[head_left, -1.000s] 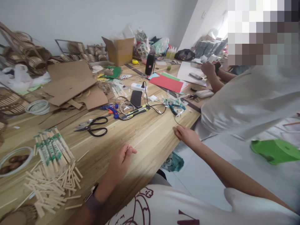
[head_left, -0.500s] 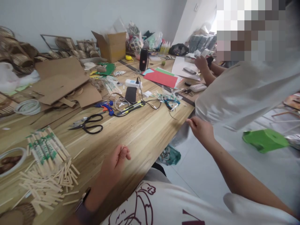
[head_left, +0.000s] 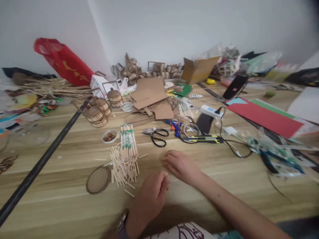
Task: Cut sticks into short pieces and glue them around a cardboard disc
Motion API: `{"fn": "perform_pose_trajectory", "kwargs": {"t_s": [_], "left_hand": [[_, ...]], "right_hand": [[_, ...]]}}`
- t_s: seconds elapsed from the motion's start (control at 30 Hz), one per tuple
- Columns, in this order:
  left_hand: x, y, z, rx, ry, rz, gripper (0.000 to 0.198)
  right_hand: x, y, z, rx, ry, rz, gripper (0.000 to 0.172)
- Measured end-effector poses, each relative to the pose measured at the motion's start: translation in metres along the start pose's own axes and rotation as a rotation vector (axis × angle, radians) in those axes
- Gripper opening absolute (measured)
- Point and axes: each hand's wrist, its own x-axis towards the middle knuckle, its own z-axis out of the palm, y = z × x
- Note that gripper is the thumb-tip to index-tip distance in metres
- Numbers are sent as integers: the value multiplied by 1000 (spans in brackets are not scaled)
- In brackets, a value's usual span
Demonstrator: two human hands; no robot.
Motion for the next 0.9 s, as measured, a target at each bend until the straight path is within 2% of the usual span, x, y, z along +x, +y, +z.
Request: {"fn": "perform_pose_trajectory", "kwargs": {"t_s": [0.13, 0.2, 0.33, 0.47, 0.57, 0.67, 0.77, 0.9], "left_hand": [[2, -36, 3, 371, 178, 206, 27], [4, -52, 6, 510, 228, 171, 25], [6, -73, 4, 646, 188, 93, 27], [2, -87, 0, 729, 160, 93, 33], [-2, -95, -1, 770, 196, 96, 36], [-3, -97, 1, 784, 237, 108, 38], [-1, -92, 4, 781, 257, 112, 39], [2, -82, 9, 739, 222, 122, 36]], "right_hand": [[30, 12, -1, -44, -60, 16, 16], [41, 21, -1, -109, -66, 59, 16], [53, 34, -2, -206, -46, 137, 17], [52, 39, -7, -160, -41, 163, 17], [47, 48, -15, -158, -20, 239, 18], [46, 65, -24, -195, 9, 376, 22], [50, 83, -32, -237, 18, 518, 24], [62, 97, -34, -255, -9, 664, 26]]}}
